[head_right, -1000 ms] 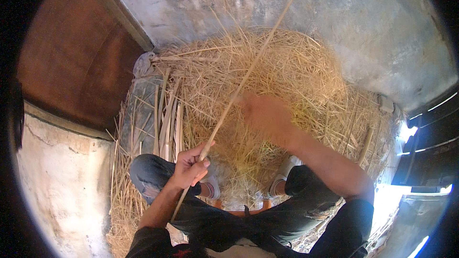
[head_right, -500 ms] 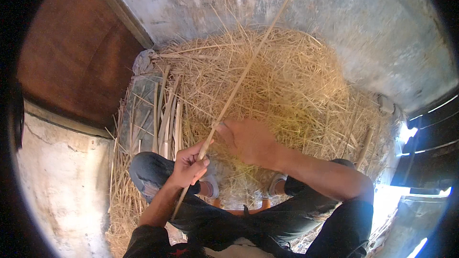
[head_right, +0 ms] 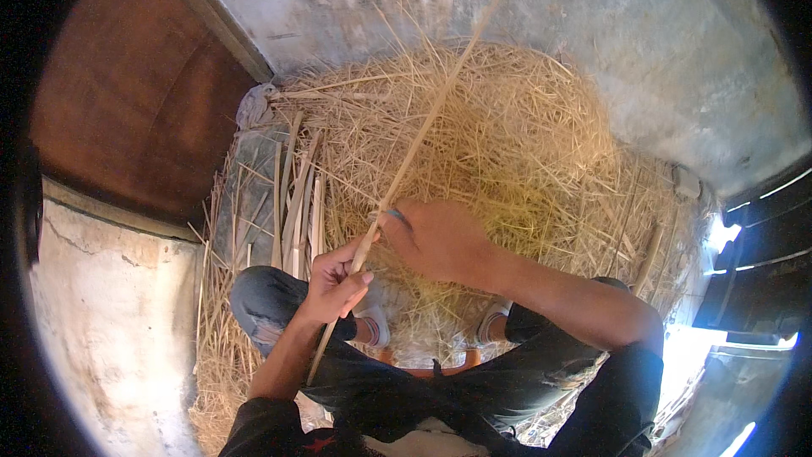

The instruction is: The person sits on a hay-covered floor and uses a blue utility knife to shave a long, thin wooden stick. They hold the stick with their left hand and scrape the blade along its length with their right hand, removing thin strips of wood.

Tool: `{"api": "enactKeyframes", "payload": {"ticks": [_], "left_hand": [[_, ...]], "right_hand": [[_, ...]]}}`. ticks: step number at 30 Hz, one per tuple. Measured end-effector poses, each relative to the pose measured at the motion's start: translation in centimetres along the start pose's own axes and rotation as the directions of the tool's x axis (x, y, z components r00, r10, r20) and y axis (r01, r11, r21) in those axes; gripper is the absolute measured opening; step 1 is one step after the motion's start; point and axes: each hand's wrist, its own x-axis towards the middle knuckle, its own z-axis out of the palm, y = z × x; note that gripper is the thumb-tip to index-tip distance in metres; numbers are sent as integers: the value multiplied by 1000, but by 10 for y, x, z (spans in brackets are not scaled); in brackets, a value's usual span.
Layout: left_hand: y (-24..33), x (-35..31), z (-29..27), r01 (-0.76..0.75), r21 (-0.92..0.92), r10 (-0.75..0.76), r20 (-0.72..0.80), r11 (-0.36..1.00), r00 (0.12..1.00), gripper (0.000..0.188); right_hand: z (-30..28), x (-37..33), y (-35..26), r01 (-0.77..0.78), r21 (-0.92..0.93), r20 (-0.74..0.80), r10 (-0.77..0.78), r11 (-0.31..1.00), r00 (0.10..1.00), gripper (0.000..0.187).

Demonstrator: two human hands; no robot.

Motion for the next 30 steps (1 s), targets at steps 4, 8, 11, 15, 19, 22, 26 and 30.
{"api": "enactKeyframes", "payload": {"ticks": [4,8,11,15,19,22,26,30], "left_hand": [[-10,-3,-3,18,52,-17,-28,998,999,59],[-12,-6,-5,14,70,-13,-13,997,1000,59],[-6,-4,-2,63,55,-63,-1,996,998,60],[-6,-3,0,68,-12,-68,22,998,997,61],[0,-4,1,66,-21,-63,114,998,992,61],[-18,-2,3,-193,148,181,90,970,979,58],[-4,-4,-11,-43,-89,36,-79,995,996,61],[4,-7,-17,-37,-223,4,-145,974,989,61]], "right_hand": [[12,-9,-3,8,24,137,-11,1000,991,54],[7,4,2,-210,143,414,135,967,900,55],[12,4,21,-124,304,465,-33,944,885,53],[9,6,27,-228,460,575,-92,858,813,43],[-9,11,14,-402,509,732,-137,761,668,40],[-10,8,16,-246,559,725,-324,792,607,54],[-26,10,-4,-251,310,896,-194,917,399,53],[-30,5,6,-34,215,349,-45,976,936,41]]}}
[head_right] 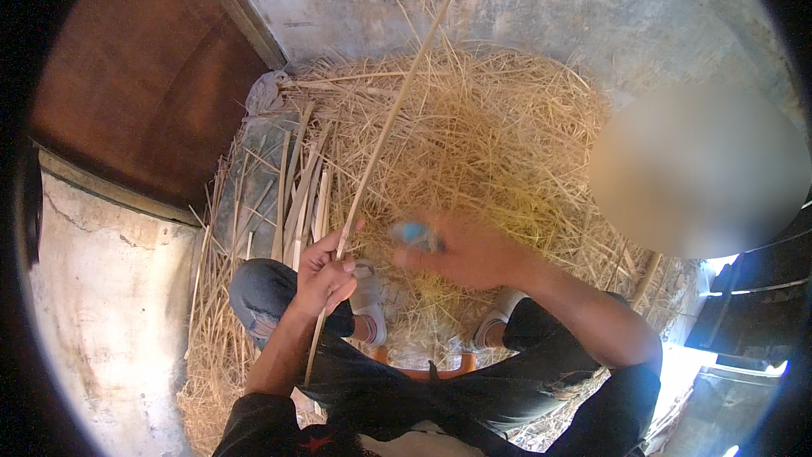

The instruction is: The person sits on a hay-covered floor and uses a blue utility knife to shave a long, thin wooden stick. They hold the stick with their left hand and scrape the blade along its length with their right hand, removing thin strips of wood.

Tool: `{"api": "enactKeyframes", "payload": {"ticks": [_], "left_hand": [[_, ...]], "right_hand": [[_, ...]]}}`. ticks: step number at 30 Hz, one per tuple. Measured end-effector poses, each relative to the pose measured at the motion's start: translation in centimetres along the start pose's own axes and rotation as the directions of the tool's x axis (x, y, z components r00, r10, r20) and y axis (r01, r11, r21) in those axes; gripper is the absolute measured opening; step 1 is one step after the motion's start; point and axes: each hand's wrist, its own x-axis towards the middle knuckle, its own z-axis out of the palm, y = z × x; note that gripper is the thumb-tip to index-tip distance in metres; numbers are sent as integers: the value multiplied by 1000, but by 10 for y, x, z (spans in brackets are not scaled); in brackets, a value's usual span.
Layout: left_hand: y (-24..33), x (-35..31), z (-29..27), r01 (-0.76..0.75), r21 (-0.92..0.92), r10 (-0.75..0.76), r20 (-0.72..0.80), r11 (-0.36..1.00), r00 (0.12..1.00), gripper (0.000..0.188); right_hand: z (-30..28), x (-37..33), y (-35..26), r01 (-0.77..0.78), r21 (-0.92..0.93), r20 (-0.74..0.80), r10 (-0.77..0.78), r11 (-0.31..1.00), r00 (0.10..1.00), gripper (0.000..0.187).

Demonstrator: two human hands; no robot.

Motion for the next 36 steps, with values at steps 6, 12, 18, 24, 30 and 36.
{"api": "enactKeyframes", "payload": {"ticks": [6,12,18,24,30,36], "left_hand": [[0,-1,5,87,-37,-84,92,995,992,61],[-5,0,19,136,-7,-132,202,991,970,61],[-8,0,15,177,-44,-167,179,983,970,59],[-8,-5,15,172,-47,-162,168,984,972,58],[-13,-5,10,161,-61,-151,133,985,979,58],[-6,-1,14,148,-56,-137,173,987,975,58]], "right_hand": [[-15,1,7,-79,-105,-438,25,991,899,30],[-37,8,15,-206,-226,-541,53,952,840,31],[13,7,6,-173,-340,-368,38,924,929,36],[-22,19,29,-241,-269,-568,49,932,821,36],[24,9,0,-181,-309,-313,80,934,946,43],[-7,20,18,-264,-127,-479,174,956,860,38]]}}
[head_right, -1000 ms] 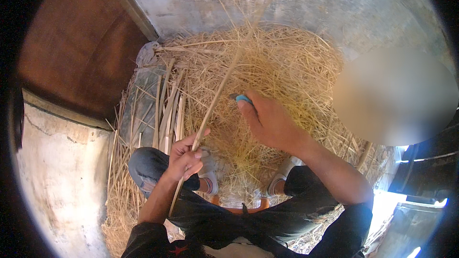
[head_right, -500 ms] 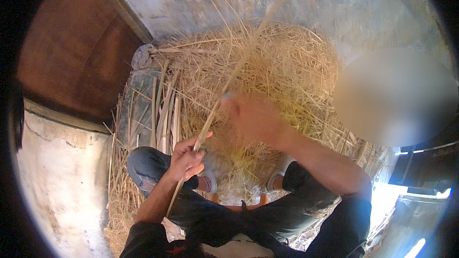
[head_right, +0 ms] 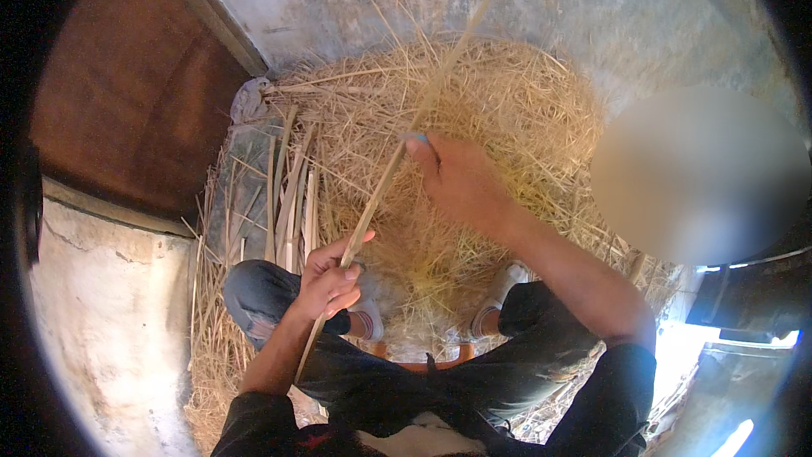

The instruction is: The person sits on a hay-covered floor and uses a blue utility knife to shave a long, thin wooden stick. They hold the stick with their left hand and scrape the blade along its length with their right hand, removing thin strips of wood.

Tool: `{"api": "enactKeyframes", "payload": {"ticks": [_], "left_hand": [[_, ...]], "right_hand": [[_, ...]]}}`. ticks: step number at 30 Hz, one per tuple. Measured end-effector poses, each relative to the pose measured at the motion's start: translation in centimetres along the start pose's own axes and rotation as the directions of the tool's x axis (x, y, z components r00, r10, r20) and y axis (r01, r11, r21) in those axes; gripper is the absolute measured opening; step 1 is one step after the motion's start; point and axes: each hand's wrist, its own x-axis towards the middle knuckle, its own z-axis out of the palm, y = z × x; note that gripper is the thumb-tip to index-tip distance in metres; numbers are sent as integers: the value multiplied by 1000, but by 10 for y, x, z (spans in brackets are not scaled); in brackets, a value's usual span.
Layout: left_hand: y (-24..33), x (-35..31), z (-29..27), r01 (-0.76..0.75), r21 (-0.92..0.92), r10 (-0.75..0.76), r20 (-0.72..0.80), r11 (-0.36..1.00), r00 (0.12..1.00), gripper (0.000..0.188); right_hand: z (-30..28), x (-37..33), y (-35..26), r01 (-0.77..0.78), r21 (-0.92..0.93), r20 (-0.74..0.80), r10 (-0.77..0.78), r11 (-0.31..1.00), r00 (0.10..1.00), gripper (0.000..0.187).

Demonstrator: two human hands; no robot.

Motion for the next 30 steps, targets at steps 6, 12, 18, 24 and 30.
{"api": "enactKeyframes", "payload": {"ticks": [6,12,18,24,30], "left_hand": [[-6,4,-5,-24,-29,23,-5,999,1000,60],[-2,4,-3,-8,36,10,-49,999,999,61],[-4,6,-7,1,44,-1,-3,999,1000,60],[-1,6,0,-12,48,13,-18,999,1000,59],[-8,9,-3,-11,63,15,-50,998,999,58]], "right_hand": [[26,-29,-22,146,93,146,-158,985,977,36],[33,-34,-18,249,103,111,-260,963,959,38],[34,-24,-10,-45,218,396,-46,975,917,53],[26,-24,-13,92,237,302,-163,967,939,51],[38,-35,-17,178,-22,218,-170,984,961,51]]}}
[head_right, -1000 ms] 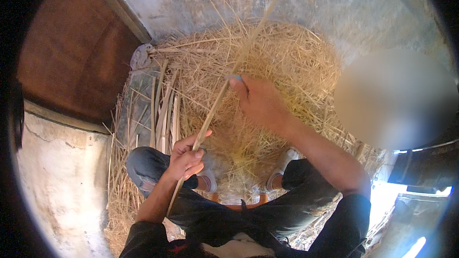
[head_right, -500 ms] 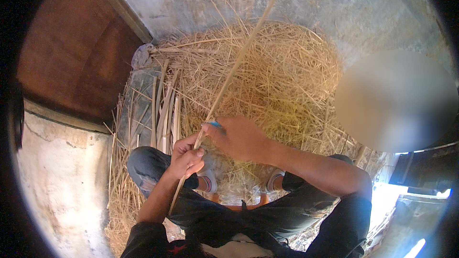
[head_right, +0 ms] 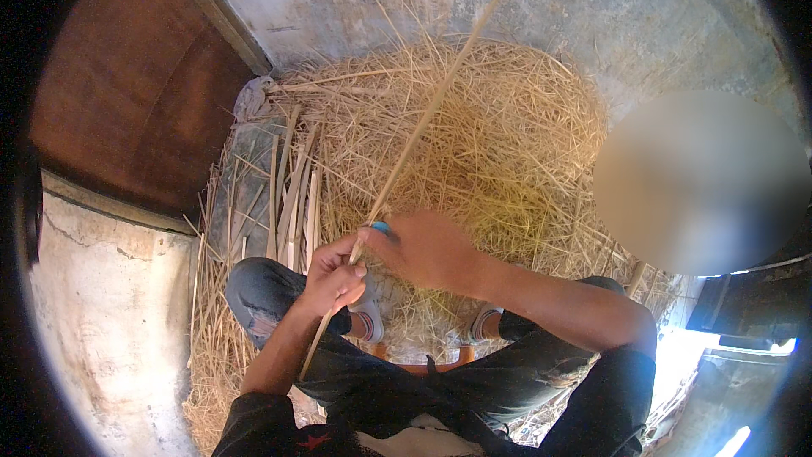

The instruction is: The person sits on a hay-covered floor and uses a blue utility knife to shave a long, thin wooden stick. They hold the stick with their left hand and scrape the blade along its length with their right hand, removing thin strips of wood.

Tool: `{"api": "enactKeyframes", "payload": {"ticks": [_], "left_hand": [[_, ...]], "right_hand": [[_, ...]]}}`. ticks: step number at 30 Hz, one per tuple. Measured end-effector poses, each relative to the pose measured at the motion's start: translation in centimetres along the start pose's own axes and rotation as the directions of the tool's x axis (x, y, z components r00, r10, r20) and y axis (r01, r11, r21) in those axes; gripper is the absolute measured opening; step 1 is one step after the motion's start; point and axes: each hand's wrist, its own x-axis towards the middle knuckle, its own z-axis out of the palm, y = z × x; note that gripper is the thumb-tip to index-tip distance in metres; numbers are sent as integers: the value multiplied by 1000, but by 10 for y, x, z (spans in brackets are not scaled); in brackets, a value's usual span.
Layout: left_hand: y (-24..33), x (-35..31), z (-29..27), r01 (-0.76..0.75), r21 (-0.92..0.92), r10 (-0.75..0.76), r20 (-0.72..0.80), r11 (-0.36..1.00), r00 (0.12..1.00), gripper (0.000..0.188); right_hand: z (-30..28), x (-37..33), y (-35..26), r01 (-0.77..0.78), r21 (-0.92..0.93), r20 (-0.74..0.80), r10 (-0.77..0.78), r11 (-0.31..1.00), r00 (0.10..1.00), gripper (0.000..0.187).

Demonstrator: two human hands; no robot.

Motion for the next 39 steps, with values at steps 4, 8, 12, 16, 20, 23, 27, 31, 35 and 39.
{"api": "enactKeyframes", "payload": {"ticks": [4,8,12,16,20,23,27,31,35,39], "left_hand": [[2,-3,1,-2,34,2,-3,999,1000,54],[1,-2,1,-13,60,13,13,998,1000,51],[-1,-2,0,-27,56,26,21,998,999,48],[-2,-1,-4,10,109,-9,-7,994,1000,58],[-1,-1,-2,11,65,-12,9,998,1000,59],[0,-1,-1,22,29,-22,15,999,1000,60],[0,-2,0,19,-7,-19,46,1000,999,62],[-1,-1,-6,2,-39,-2,-3,999,1000,63],[-1,-1,-5,-60,2,60,-80,998,995,63],[-9,3,4,-128,259,184,-203,957,962,65]], "right_hand": [[-8,9,6,-165,238,320,83,957,944,62],[-9,12,19,-209,445,383,26,871,923,58],[-6,8,15,-83,245,253,19,966,967,58],[-1,-4,-3,50,29,10,-50,998,999,59],[0,4,6,-143,259,241,79,955,967,63],[-13,11,7,-249,451,434,33,857,900,64],[-21,14,16,-549,557,728,-48,623,684,62],[-21,8,19,-618,587,804,-284,523,523,55],[-22,7,15,-285,636,439,-33,717,898,43],[-19,5,11,-61,327,6,62,943,998,40]]}}
